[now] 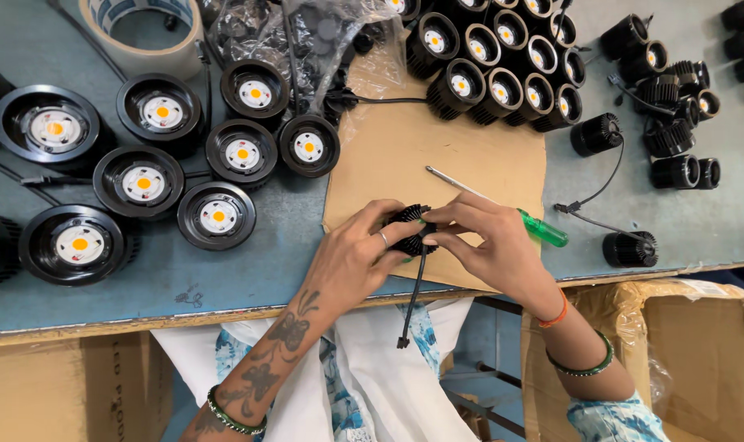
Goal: The person assembles LED light units by inserting a black wire into the back of each unit and tightening it with a green-handled screwdriver. They repeat this process for multiple units, placing each finished unit on the table.
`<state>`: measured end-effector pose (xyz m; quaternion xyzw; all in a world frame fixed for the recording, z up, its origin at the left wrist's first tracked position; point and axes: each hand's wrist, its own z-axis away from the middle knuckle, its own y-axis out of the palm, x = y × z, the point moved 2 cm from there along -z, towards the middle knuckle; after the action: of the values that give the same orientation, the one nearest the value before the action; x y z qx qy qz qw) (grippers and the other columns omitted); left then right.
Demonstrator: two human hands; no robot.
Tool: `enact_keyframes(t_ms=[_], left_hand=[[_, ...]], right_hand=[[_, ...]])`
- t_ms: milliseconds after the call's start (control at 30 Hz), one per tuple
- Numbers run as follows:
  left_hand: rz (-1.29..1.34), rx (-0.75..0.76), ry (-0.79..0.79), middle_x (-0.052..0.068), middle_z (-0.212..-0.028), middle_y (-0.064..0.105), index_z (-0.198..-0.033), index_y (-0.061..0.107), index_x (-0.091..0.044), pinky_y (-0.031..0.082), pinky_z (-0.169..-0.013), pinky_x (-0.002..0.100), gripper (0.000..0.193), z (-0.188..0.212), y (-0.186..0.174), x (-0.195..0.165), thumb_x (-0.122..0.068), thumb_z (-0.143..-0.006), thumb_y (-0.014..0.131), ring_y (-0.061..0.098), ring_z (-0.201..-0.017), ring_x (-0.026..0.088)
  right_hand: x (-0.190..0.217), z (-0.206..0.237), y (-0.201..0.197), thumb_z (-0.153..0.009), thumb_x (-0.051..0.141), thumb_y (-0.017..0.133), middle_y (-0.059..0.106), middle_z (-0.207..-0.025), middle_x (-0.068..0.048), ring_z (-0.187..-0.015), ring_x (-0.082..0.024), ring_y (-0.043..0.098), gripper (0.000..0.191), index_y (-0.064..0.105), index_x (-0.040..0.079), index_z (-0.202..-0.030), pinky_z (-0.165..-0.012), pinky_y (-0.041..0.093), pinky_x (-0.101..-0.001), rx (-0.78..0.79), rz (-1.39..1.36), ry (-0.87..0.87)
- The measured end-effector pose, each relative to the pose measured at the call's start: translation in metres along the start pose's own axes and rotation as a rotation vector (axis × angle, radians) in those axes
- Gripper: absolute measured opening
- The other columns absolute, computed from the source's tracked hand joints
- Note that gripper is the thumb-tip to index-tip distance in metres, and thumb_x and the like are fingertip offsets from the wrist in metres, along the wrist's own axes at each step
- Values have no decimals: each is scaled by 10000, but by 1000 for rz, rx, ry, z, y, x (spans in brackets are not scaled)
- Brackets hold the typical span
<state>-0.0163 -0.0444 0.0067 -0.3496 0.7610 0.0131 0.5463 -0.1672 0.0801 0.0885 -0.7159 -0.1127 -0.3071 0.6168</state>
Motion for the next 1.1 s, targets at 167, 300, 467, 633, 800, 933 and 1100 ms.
enact_keyframes(t_ms=[167,300,467,633,800,933,1100], left_hand=[[-104,6,10,91,-1258,631,-1182,702,-170,593,-774,430,375,2,3,-3,-123,-820,785,713,-1010,322],[-125,31,2,102,-1270,624,-1179,705,-160,589,-749,435,364,2,3,-5,-144,-825,791,710,-985,325],[-74,64,-18,94,-1272,619,-1153,718,-148,593,-804,422,381,0,1,-5,-112,-784,803,719,-1021,306],[-16,42,-48,74,-1247,639,-1138,735,-141,599,-838,402,381,-2,1,-3,-117,-772,835,726,-1052,284],[33,38,-143,75,-1242,661,-1235,666,-126,612,-851,392,480,-1,4,-1,-123,-783,827,728,-1057,285],[-5,37,-148,101,-1262,659,-1341,556,-87,581,-866,424,638,-3,4,1,-156,-777,846,704,-1098,332],[-39,98,-155,137,-1340,627,-1361,552,-81,572,-860,438,644,-5,3,3,-159,-785,830,684,-1101,367]], right_hand=[[-10,5,2,-814,50,825,719,-950,-76,-843,-182,728,252,774,27,-1060,-736,582,-286,-42,-48,-47],[-12,7,4,-825,29,811,721,-969,-72,-894,-188,722,276,778,33,-1099,-784,585,-294,-84,-130,-87],[-10,9,5,-828,13,788,708,-958,-72,-863,-178,722,283,773,40,-1109,-749,578,-291,-78,-133,-3],[-6,8,0,-819,42,801,682,-957,-74,-831,-179,686,336,757,45,-1153,-733,555,-305,-17,-192,-1],[-4,6,-1,-794,59,829,696,-940,-66,-818,-193,680,310,790,54,-1102,-724,545,-310,-70,-105,-37],[-4,5,0,-796,71,833,695,-987,-72,-860,-196,697,318,777,52,-1109,-748,565,-311,-92,-92,-98],[-1,1,-3,-784,63,837,700,-935,-65,-799,-203,695,288,794,59,-1069,-696,548,-321,-71,-24,-42]])
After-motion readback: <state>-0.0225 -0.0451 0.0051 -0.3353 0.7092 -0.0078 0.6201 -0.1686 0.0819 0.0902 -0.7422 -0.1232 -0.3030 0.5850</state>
